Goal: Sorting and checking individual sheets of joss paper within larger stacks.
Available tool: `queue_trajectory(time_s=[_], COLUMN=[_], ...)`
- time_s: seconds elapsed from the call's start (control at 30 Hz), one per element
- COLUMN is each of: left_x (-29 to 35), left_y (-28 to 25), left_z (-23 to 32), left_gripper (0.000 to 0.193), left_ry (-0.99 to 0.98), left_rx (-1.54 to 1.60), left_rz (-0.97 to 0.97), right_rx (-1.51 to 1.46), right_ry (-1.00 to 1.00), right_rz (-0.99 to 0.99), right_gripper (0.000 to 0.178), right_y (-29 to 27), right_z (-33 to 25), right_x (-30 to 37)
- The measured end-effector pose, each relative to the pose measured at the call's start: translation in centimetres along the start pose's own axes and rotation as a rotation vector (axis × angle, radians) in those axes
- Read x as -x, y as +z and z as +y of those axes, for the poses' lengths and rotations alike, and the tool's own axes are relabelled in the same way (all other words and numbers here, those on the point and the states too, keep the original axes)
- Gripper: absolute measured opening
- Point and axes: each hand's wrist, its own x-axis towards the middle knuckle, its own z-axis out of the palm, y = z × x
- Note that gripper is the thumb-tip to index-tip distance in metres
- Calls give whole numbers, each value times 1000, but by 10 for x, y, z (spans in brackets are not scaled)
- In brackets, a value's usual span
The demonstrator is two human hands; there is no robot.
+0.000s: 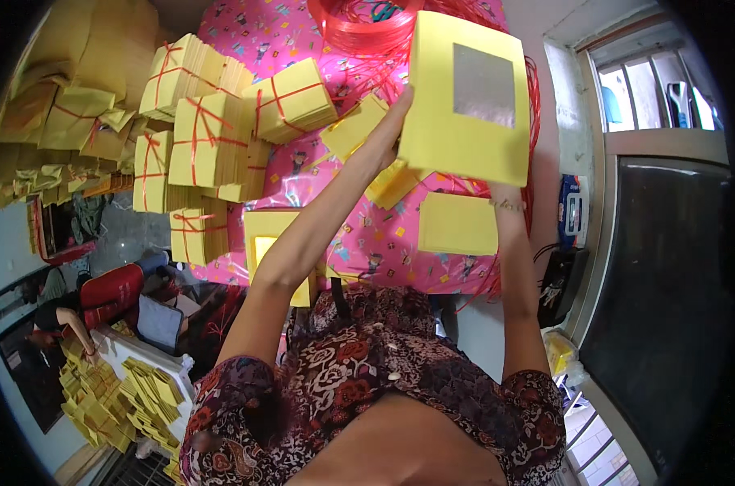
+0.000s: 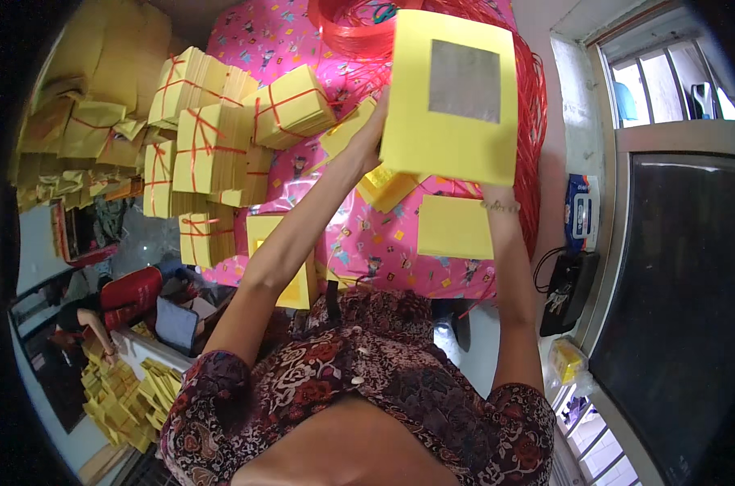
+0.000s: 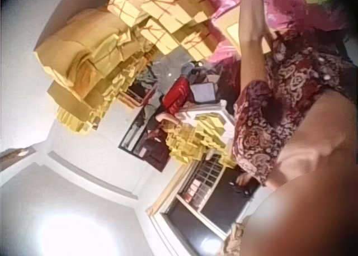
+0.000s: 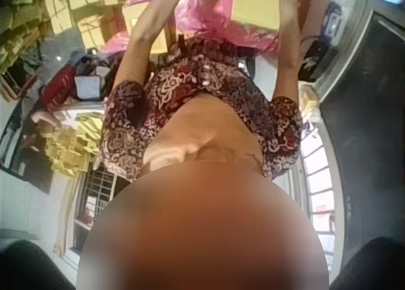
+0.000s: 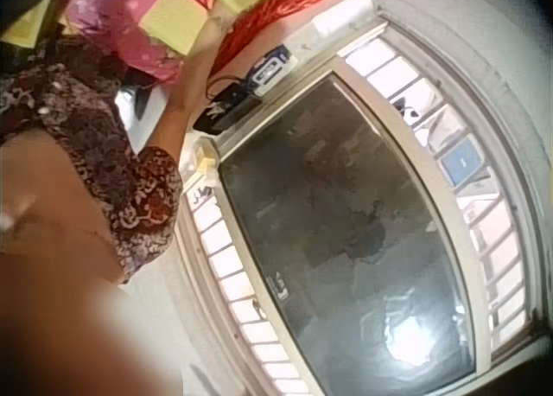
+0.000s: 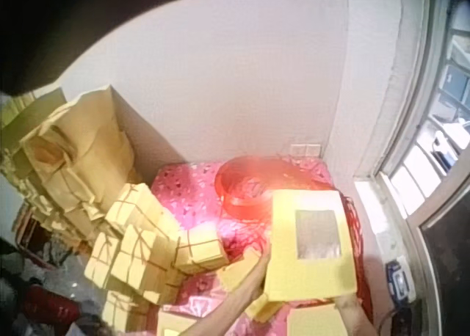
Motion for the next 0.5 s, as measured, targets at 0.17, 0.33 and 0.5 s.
queue_trajectory(time_s=[0.17, 0.33, 0.5], left_x=[114, 208, 244], left_y=[-43, -79, -103], left_z=[-22, -82, -143], left_gripper=[74, 72, 71], left_ry=[2, -53, -157], left_rx=[-22, -44, 21], left_rz=[288, 439, 416], right_rx=[43, -214, -301], right_ry=[-61, -75, -39], right_rz=[-26, -104, -146], right_gripper=[43, 40, 39], right_y=[105, 200, 219], right_z=[46, 45, 64], right_x=[67, 147, 188])
